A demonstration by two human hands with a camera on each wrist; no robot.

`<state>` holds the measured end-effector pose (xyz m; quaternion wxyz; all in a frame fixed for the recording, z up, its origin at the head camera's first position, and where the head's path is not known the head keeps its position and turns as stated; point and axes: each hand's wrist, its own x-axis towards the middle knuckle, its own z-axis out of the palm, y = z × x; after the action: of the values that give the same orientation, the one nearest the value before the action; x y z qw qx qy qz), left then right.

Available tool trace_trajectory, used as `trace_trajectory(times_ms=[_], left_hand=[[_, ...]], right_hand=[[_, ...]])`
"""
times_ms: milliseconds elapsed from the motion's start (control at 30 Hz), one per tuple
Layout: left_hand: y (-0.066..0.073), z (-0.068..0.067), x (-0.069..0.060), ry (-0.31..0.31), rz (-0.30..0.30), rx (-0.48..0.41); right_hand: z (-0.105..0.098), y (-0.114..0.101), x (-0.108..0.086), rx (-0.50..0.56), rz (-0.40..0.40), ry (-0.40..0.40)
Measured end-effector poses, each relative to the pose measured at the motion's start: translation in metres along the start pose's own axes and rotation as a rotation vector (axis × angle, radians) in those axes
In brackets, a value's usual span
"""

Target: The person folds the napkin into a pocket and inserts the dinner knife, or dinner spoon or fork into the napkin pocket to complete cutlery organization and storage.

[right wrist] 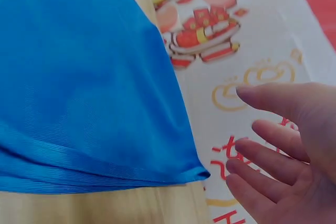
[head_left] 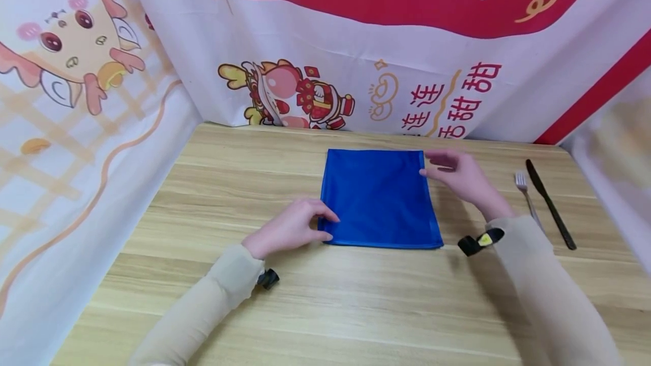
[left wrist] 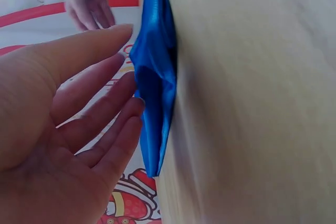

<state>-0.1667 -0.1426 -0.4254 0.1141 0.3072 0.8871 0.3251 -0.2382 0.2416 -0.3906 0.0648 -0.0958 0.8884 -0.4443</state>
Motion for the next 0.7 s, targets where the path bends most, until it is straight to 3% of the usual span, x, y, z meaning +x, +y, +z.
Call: trace_trajectory(times_ms=[167,333,700], left_hand=[[-0.006,0.001,0.000,-0.045,-0.036,0.031],[-0.012,0.001,-0.003,-0.053,-0.029,0.014],[-0.008,0.005,-0.004,-0.055,-0.008,0.067]], right_hand=[[0.011,-0.002,-0.031,-0.021,-0.033,-0.093],[0.024,0.007,-0.053,-0.042,-0.073,-0.190],[0.032,0.020,-0.084,-0.109,-0.143,-0.252]])
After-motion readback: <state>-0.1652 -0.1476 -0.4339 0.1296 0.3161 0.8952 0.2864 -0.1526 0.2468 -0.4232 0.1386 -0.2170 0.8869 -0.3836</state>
